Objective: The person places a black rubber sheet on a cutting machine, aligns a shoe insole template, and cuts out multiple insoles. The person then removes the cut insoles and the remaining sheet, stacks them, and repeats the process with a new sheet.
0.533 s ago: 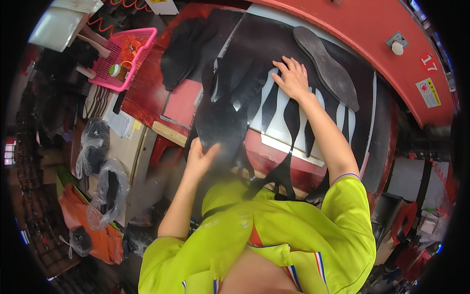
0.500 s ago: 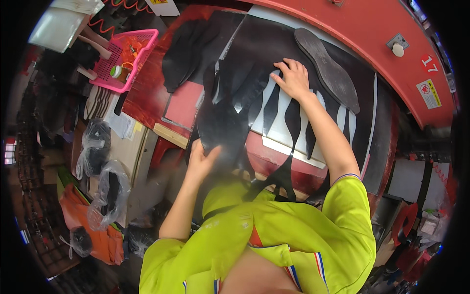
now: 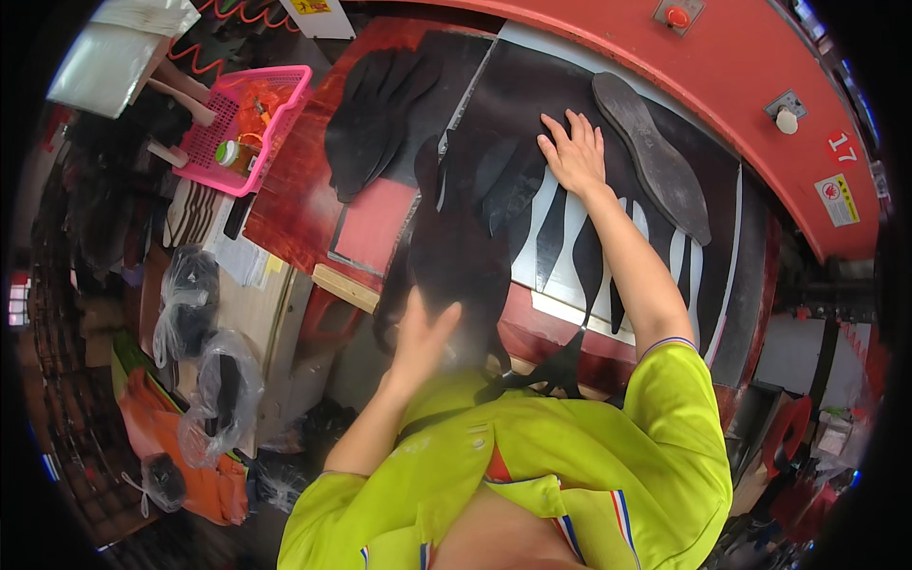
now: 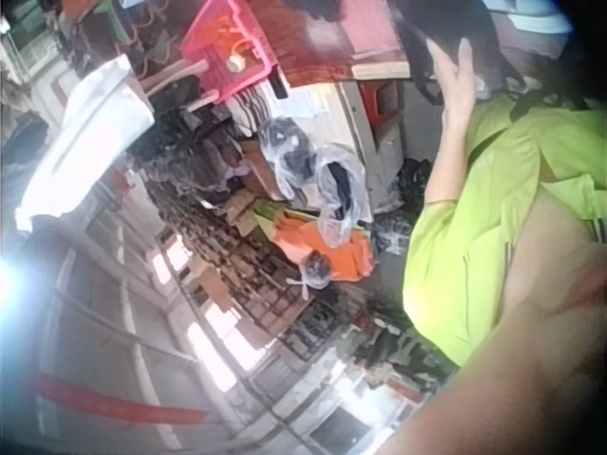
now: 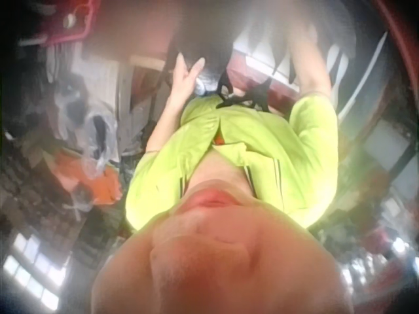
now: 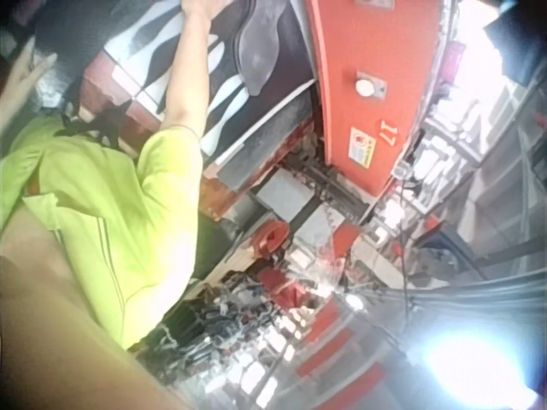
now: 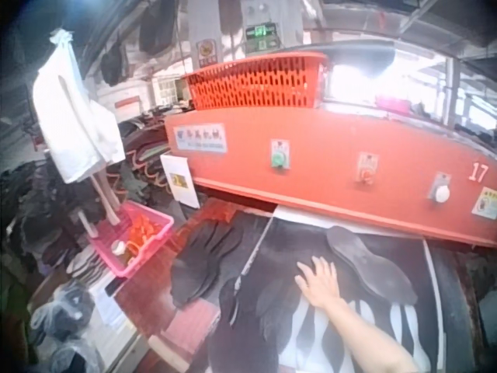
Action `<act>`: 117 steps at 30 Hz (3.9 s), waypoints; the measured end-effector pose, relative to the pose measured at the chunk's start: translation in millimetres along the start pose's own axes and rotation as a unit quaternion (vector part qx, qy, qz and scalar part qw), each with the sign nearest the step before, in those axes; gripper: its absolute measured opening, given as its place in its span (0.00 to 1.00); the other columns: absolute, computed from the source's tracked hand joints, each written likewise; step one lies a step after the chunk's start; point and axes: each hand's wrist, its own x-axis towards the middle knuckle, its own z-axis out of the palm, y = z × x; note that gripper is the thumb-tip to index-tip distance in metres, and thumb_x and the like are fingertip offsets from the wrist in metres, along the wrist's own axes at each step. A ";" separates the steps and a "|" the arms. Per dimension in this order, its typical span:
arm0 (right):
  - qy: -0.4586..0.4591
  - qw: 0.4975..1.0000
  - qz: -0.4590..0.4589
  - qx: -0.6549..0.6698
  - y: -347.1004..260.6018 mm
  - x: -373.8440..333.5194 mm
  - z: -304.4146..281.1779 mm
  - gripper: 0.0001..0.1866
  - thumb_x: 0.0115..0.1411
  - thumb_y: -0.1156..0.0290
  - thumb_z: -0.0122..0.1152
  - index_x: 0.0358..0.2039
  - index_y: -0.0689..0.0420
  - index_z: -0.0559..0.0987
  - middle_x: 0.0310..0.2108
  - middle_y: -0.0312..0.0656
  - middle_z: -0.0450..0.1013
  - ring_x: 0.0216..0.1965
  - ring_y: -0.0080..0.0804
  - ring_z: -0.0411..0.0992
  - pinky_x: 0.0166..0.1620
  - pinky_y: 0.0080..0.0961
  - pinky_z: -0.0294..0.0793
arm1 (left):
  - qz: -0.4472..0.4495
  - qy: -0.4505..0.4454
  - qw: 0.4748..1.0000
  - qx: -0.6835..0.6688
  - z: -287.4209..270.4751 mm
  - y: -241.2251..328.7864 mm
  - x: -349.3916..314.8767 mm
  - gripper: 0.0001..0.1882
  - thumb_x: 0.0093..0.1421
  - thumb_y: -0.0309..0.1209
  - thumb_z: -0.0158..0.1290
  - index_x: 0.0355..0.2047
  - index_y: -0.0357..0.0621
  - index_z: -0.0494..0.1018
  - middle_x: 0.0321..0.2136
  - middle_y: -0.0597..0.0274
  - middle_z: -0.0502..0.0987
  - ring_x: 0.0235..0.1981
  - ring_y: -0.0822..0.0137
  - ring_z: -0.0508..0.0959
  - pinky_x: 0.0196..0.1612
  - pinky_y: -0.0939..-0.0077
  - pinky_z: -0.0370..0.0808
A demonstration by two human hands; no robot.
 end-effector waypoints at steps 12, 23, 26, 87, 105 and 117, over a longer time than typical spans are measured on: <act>0.003 0.998 0.027 -0.050 -8.2 -5.7 -1.9 0.27 0.68 0.46 0.40 0.66 0.34 0.63 0.70 0.46 0.50 0.72 0.44 0.43 0.71 0.49 0.38 | 0.334 0.177 0.912 -0.160 -214.3 205.3 39.4 0.14 0.68 0.29 0.46 0.51 0.35 0.69 0.49 0.50 0.75 0.48 0.60 0.77 0.57 0.56 0.73; 0.009 0.999 0.024 -0.025 -15.8 -19.8 -9.1 0.27 0.68 0.47 0.44 0.65 0.37 0.65 0.69 0.49 0.51 0.72 0.46 0.43 0.71 0.49 0.38 | 0.177 0.032 0.983 -0.030 -163.8 61.0 250.8 0.32 0.61 0.31 0.56 0.62 0.36 0.57 0.51 0.51 0.73 0.49 0.55 0.76 0.54 0.67 0.72; -0.014 1.000 -0.007 0.023 -9.5 -22.4 -21.1 0.26 0.67 0.50 0.48 0.63 0.42 0.67 0.68 0.50 0.53 0.71 0.48 0.46 0.70 0.47 0.42 | 0.119 0.126 0.945 0.277 -146.2 -16.1 274.7 0.38 0.62 0.35 0.56 0.65 0.33 0.49 0.57 0.34 0.67 0.59 0.44 0.69 0.62 0.60 0.63; 0.005 0.871 0.227 0.436 82.1 -155.1 -127.4 0.32 0.54 0.62 0.69 0.57 0.59 0.72 0.53 0.42 0.67 0.52 0.28 0.68 0.55 0.23 0.67 | 0.384 -0.148 0.766 0.494 31.5 12.1 222.3 0.44 0.52 0.50 0.62 0.61 0.35 0.61 0.63 0.41 0.61 0.65 0.44 0.60 0.67 0.53 0.53; 0.114 0.978 0.045 0.167 61.7 -205.7 -86.3 0.29 0.40 0.67 0.79 0.44 0.64 0.81 0.45 0.47 0.73 0.42 0.39 0.74 0.43 0.30 0.76 | 0.302 0.047 0.910 0.279 100.3 -5.5 289.8 0.27 0.62 0.34 0.51 0.61 0.39 0.65 0.45 0.45 0.77 0.48 0.51 0.75 0.53 0.61 0.70; 0.106 0.969 0.091 0.204 112.1 -122.5 -86.2 0.32 0.43 0.64 0.78 0.49 0.60 0.77 0.49 0.44 0.71 0.47 0.37 0.73 0.48 0.30 0.73 | 0.481 -0.170 0.826 0.241 110.3 44.6 215.5 0.05 0.53 0.26 0.59 0.32 0.41 0.77 0.32 0.55 0.78 0.35 0.55 0.76 0.42 0.61 0.70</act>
